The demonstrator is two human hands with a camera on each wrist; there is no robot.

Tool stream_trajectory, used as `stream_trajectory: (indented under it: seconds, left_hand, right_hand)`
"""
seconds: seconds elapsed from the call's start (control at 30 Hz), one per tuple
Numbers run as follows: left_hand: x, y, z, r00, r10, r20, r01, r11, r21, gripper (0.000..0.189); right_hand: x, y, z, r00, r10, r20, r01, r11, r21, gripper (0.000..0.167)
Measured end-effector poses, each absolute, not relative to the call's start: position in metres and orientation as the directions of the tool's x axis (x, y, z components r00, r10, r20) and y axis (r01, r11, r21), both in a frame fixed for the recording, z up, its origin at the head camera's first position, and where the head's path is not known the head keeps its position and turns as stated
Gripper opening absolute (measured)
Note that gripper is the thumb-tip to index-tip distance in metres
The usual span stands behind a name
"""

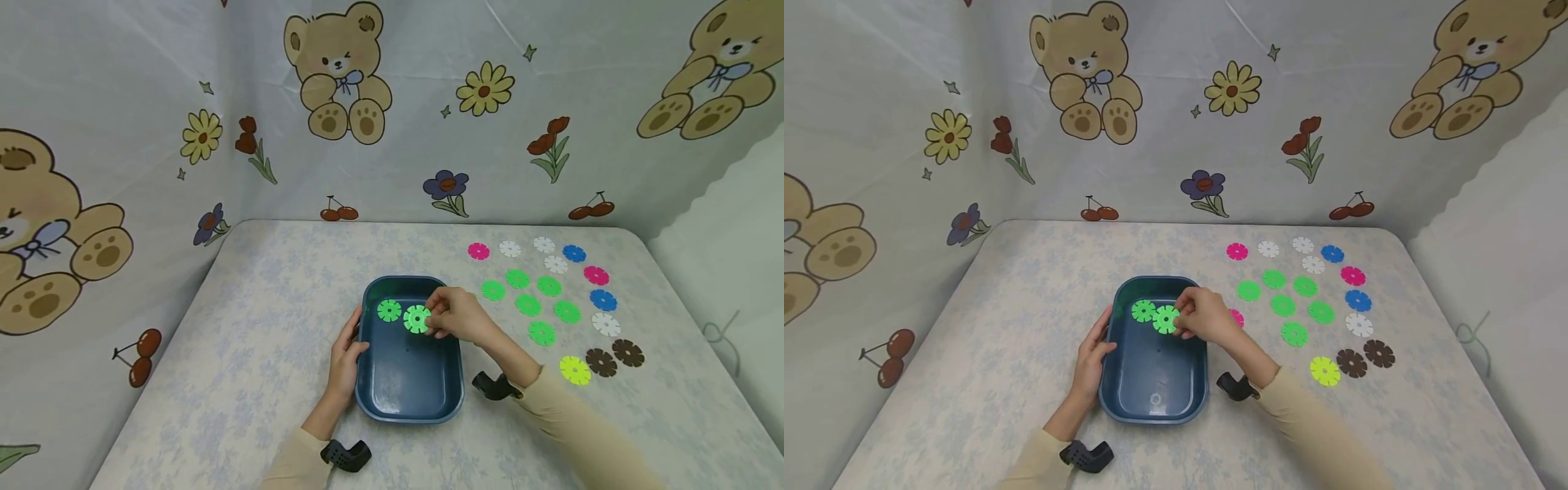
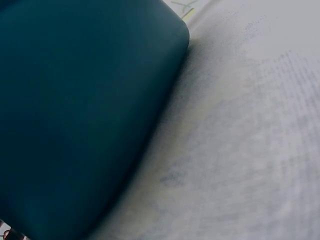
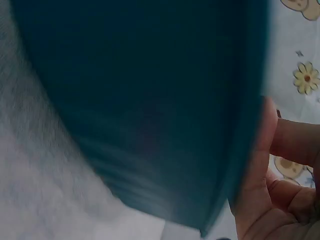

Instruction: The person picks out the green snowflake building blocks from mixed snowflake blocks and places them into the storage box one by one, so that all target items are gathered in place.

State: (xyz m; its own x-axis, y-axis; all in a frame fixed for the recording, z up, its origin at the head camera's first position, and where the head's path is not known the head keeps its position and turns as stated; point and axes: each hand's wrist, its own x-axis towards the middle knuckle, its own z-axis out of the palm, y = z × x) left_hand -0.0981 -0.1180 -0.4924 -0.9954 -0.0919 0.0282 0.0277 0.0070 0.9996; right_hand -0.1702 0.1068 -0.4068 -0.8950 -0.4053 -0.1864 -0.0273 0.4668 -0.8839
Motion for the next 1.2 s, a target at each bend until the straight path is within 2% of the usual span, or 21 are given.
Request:
stream_trajectory:
  seconds: [0.5, 0.83, 1.2]
  left_hand:
    - [-0.098, -0.120, -0.492, -0.998, -0.067, 0.004, 0.006, -0.031, 1.000, 0.065]
    - [-0.097, -0.120, -0.492, -0.998, -0.059, 0.007, 0.008, -0.027, 1.000, 0.065]
    - [-0.097, -0.119, -0.493, -0.997, -0.070, 0.022, 0.023, -0.019, 1.000, 0.065]
  right_hand:
    - [-0.181, 0.068, -0.436, -0.838, -0.496, -0.226, -0.048, 0.480, -0.876, 0.015]
    - [-0.185, 0.059, -0.453, -0.838, -0.464, -0.287, 0.046, 0.464, -0.885, 0.015]
    - [-0.185, 0.053, -0.455, -0.841, -0.440, -0.315, 0.054, 0.510, -0.859, 0.014]
